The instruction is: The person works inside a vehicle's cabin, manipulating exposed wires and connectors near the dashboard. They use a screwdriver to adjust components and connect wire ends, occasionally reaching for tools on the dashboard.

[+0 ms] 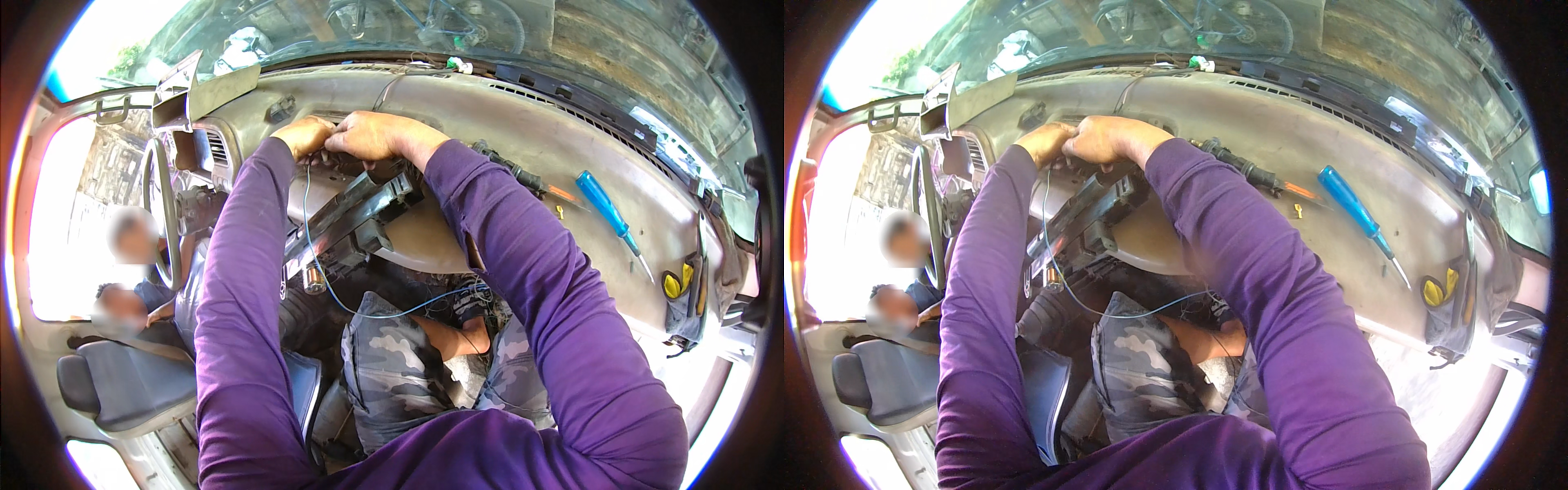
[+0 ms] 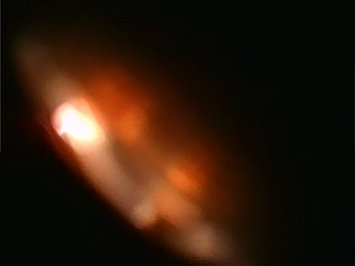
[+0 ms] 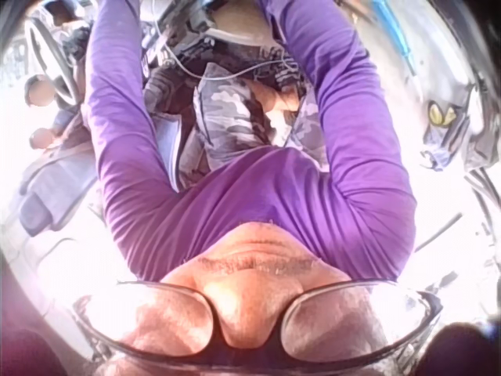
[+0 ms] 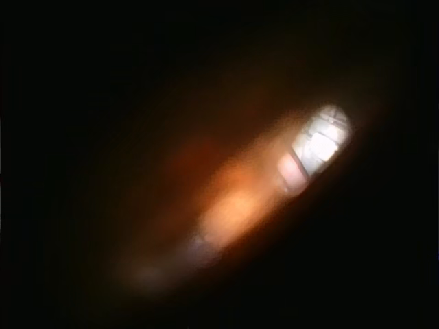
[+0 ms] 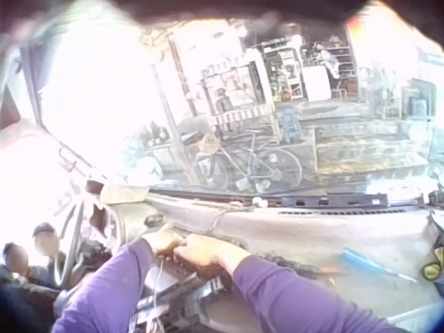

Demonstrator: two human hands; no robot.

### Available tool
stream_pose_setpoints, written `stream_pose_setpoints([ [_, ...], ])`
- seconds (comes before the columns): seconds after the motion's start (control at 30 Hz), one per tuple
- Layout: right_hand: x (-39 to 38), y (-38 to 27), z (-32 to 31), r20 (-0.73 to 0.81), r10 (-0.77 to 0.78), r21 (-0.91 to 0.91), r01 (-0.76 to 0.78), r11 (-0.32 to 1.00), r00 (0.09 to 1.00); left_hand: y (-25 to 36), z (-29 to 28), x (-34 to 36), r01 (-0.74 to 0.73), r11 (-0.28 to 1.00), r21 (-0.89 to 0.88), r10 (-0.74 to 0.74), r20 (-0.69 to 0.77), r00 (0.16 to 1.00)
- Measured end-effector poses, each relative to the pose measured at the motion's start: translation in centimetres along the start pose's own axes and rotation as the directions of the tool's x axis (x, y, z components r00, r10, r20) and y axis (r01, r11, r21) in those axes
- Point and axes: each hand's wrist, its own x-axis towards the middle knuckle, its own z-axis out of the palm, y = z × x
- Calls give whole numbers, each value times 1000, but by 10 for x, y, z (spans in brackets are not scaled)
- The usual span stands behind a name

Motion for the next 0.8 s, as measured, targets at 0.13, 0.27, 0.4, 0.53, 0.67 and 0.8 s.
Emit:
stream_pose_setpoints([
  [0.13,14,7,7,61,116,-148,-106,983,991,4,2,6,-25,994,102,30,-39,999],
  [0.27,4,2,5,11,116,-229,-110,967,993,2,1,8,-118,961,251,133,-46,990],
  [0.4,-10,-15,3,6,192,-440,-170,882,981,2,0,6,-308,841,444,344,-1,939],
  [0.53,-23,-21,-4,2,168,-425,-151,893,986,19,5,-1,-41,991,128,45,-25,999],
  [0.67,-27,-25,-5,18,172,-414,-149,898,985,14,5,-1,47,970,-239,-44,20,999],
  [0.8,-23,-27,-3,51,151,-444,-113,889,987,-13,-2,11,117,798,-591,-46,133,990],
])
